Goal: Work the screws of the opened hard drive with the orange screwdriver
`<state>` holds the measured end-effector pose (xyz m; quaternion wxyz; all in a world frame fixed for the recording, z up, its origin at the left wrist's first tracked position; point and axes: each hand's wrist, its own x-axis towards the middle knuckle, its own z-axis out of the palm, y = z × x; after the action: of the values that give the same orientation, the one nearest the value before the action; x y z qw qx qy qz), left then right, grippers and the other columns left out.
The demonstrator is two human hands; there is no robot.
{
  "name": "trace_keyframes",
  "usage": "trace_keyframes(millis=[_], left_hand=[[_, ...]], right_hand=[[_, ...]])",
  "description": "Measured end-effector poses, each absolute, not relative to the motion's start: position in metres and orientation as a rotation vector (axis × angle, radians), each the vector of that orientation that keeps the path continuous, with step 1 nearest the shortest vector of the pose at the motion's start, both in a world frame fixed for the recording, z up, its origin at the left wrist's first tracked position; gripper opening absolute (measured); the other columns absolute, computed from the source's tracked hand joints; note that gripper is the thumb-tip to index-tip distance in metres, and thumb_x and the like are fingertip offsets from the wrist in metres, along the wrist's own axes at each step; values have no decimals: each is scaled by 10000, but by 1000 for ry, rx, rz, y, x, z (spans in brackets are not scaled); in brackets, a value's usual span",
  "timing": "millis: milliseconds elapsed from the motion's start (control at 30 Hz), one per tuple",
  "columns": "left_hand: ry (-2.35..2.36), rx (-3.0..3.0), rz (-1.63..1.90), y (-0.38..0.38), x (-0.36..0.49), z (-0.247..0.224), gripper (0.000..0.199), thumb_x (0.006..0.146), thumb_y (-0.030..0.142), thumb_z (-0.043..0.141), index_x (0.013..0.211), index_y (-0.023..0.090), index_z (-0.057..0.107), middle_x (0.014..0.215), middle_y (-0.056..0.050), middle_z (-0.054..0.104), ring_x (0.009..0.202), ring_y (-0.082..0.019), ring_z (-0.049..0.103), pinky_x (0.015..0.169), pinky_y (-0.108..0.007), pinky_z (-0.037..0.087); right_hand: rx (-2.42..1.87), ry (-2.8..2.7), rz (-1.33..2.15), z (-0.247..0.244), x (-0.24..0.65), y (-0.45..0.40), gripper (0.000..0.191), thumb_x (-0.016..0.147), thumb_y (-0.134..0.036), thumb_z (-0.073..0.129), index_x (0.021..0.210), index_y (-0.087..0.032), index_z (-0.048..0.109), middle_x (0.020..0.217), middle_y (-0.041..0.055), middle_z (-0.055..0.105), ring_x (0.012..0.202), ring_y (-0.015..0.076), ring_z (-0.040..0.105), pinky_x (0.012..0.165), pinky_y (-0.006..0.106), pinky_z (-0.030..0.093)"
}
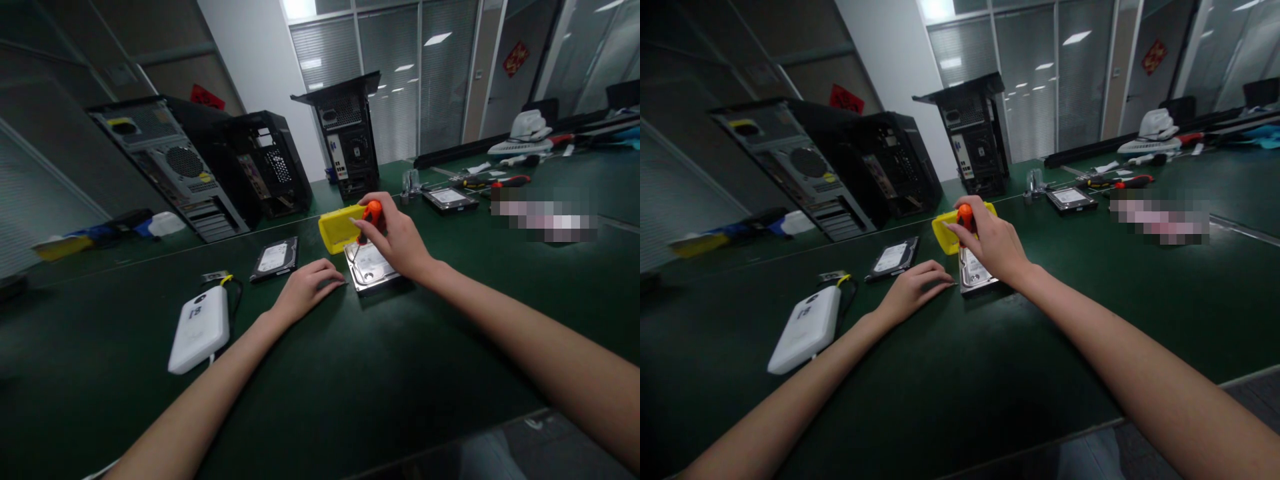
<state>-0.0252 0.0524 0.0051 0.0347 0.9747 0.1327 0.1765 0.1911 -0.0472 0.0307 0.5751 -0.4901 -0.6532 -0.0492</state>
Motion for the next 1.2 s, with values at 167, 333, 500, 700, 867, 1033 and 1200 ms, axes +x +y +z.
trace_keyframes(millis=[167,333,500,700,867,1033,1200], left_hand=[[397,3028,526,51,-26,8,196,941,294,493,1002,212,660,985,-45,587,900,-168,592,791,-310,494],[377,3018,515,51,-27,8,202,943,287,487,1018,220,662,984,-46,587,895,-164,590,784,-303,494],[382,3068,505,50,-25,8,199,939,289,498,1017,215,665,976,-46,597,888,-164,590,768,-295,487],[396,3122,541,47,-23,6,210,945,295,486,984,211,675,967,-47,616,880,-168,596,758,-293,484],[594,3079,718,46,-21,4,208,936,321,504,984,223,680,956,-41,625,844,-167,604,729,-285,484],[808,2986,932,47,-13,3,205,929,331,517,975,223,685,946,-36,631,827,-171,609,702,-279,473],[784,2979,924,47,-3,-1,196,922,335,530,969,233,691,938,-29,634,800,-164,611,666,-266,466]], right_hand=[[-1159,-1534,-99,31,191,-48,336,909,-437,479,1159,-220,427,950,59,599,751,163,598,671,301,472],[-1153,-1535,-101,31,191,-48,331,908,-436,482,1159,-226,438,948,58,600,750,161,595,665,294,464],[-1164,-1536,-108,32,191,-47,339,897,-442,502,1154,-228,446,897,39,589,708,147,582,640,274,445],[-1176,-1539,-118,32,191,-48,342,906,-446,480,1159,-219,436,904,45,583,717,153,579,639,278,448],[-1146,-1538,-130,31,191,-47,329,905,-445,483,1152,-232,438,920,44,587,725,155,578,643,282,451],[-1179,-1540,-116,33,191,-46,339,906,-447,480,1150,-217,434,894,43,586,701,145,563,632,276,441],[-1172,-1540,-124,34,190,-46,326,911,-442,473,1147,-221,429,871,30,576,684,132,549,621,261,427]])
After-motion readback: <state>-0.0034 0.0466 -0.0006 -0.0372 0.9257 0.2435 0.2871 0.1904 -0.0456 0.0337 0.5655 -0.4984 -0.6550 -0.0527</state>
